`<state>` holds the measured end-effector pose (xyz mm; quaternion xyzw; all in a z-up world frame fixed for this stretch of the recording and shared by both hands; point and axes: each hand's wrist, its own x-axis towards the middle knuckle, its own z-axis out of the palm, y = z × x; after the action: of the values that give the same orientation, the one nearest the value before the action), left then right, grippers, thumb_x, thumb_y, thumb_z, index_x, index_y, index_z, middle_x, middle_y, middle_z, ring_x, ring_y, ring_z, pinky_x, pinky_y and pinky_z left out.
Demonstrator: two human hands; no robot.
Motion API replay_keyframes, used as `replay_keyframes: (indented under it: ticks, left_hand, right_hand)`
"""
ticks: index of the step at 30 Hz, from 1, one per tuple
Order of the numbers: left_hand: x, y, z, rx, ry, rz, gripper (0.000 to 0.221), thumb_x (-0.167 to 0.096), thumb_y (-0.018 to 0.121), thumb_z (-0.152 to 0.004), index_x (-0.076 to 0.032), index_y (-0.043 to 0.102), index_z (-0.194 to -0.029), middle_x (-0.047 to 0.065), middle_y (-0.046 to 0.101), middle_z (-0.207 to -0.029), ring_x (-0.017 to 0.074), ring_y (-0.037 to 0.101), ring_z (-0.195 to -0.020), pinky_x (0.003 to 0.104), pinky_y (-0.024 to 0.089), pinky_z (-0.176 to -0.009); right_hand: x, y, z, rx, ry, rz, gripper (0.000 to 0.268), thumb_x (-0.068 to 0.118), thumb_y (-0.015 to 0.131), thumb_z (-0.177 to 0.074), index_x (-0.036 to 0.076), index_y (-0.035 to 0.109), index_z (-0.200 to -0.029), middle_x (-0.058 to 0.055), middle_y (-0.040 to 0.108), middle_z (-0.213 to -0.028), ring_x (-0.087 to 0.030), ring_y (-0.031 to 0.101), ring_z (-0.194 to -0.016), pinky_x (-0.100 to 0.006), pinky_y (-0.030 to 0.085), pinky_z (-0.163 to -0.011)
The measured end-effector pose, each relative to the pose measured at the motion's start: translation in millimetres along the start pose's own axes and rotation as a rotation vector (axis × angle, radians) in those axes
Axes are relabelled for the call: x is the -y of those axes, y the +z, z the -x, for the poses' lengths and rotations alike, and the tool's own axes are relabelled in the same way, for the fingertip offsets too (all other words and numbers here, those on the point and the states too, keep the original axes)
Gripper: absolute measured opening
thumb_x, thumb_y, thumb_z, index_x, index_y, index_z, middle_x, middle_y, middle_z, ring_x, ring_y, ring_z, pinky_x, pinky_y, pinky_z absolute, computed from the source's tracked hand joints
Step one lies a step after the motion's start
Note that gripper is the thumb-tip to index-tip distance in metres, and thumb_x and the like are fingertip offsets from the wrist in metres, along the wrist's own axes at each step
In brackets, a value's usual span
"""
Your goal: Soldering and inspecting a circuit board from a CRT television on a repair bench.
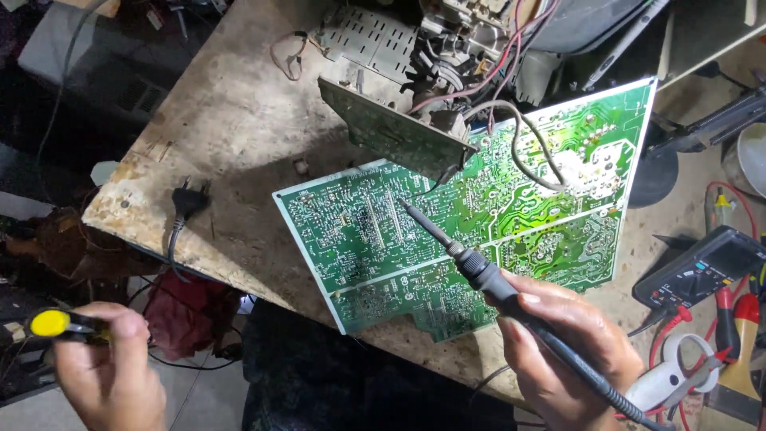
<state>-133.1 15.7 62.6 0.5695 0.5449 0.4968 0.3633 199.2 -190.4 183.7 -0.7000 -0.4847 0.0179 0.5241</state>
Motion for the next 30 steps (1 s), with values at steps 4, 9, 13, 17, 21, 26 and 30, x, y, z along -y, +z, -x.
replay_keyframes:
  ticks: [4,9,13,17,21,26,30]
  left_hand:
    - [27,-5,-18,0.090,0.120,0.267,0.089,-0.100,0.043,-0.093,-0.012,0.040,-0.080,0.002,0.034,-0.075,0.0141,0.035,-0.069,0.027,0.029,-0.065]
    - [-1,2,-21,-0.051,0.125,0.247,0.067,-0.069,0.030,-0.100,-0.008,0.033,-0.072,0.006,0.022,-0.060,0.0189,0.023,-0.058,0.034,0.017,-0.060]
    - [-13,14,-21,-0.206,0.020,0.381,0.035,-0.041,0.038,-0.099,-0.012,0.038,-0.080,0.003,0.027,-0.069,0.0131,0.024,-0.059,0.029,0.018,-0.060]
    - [-10,17,-19,-0.288,0.226,0.337,0.043,-0.050,0.036,-0.110,-0.008,0.037,-0.099,0.005,0.029,-0.082,0.0166,0.027,-0.070,0.034,0.027,-0.071]
    - [-24,28,-14,-0.379,0.339,0.424,0.056,-0.065,0.048,-0.108,-0.011,0.035,-0.104,0.007,0.038,-0.108,0.0170,0.039,-0.092,0.034,0.042,-0.084]
    - [-126,88,4,-0.293,0.383,0.580,0.045,-0.059,0.049,-0.111,-0.015,0.038,-0.108,-0.004,0.034,-0.102,0.0085,0.036,-0.085,0.026,0.041,-0.078]
    - [-155,136,16,-0.241,0.441,0.679,0.036,-0.053,0.048,-0.115,-0.019,0.040,-0.121,-0.004,0.038,-0.108,0.0105,0.038,-0.076,0.027,0.046,-0.071]
  right_hand:
    - [7,5,-5,0.024,-0.062,0.076,0.023,0.003,0.073,-0.087,0.005,0.063,-0.108,-0.022,0.076,-0.115,-0.025,0.081,-0.104,-0.028,0.064,-0.095]
    - [0,13,5,-0.077,0.000,0.089,0.017,0.005,0.072,-0.088,0.003,0.066,-0.104,-0.021,0.075,-0.114,-0.022,0.079,-0.102,-0.027,0.061,-0.097]
    - [-9,12,8,-0.066,-0.061,0.044,0.022,0.004,0.075,-0.085,0.003,0.065,-0.105,-0.023,0.075,-0.112,-0.025,0.081,-0.103,-0.028,0.064,-0.094]
    - [-6,12,7,-0.032,-0.049,0.049,0.027,0.008,0.076,-0.084,0.003,0.066,-0.108,-0.023,0.075,-0.115,-0.025,0.081,-0.104,-0.029,0.064,-0.097]
    - [-11,14,8,-0.043,-0.030,0.042,0.025,0.007,0.076,-0.083,0.004,0.066,-0.107,-0.024,0.075,-0.114,-0.026,0.081,-0.102,-0.030,0.065,-0.095]
    - [-14,19,10,-0.078,-0.026,0.042,0.024,0.008,0.076,-0.083,0.003,0.067,-0.105,-0.025,0.075,-0.111,-0.028,0.081,-0.100,-0.031,0.064,-0.094]
    - [-15,18,11,-0.062,-0.003,0.019,0.026,0.007,0.076,-0.083,0.002,0.067,-0.107,-0.024,0.075,-0.112,-0.030,0.081,-0.105,-0.033,0.064,-0.099]
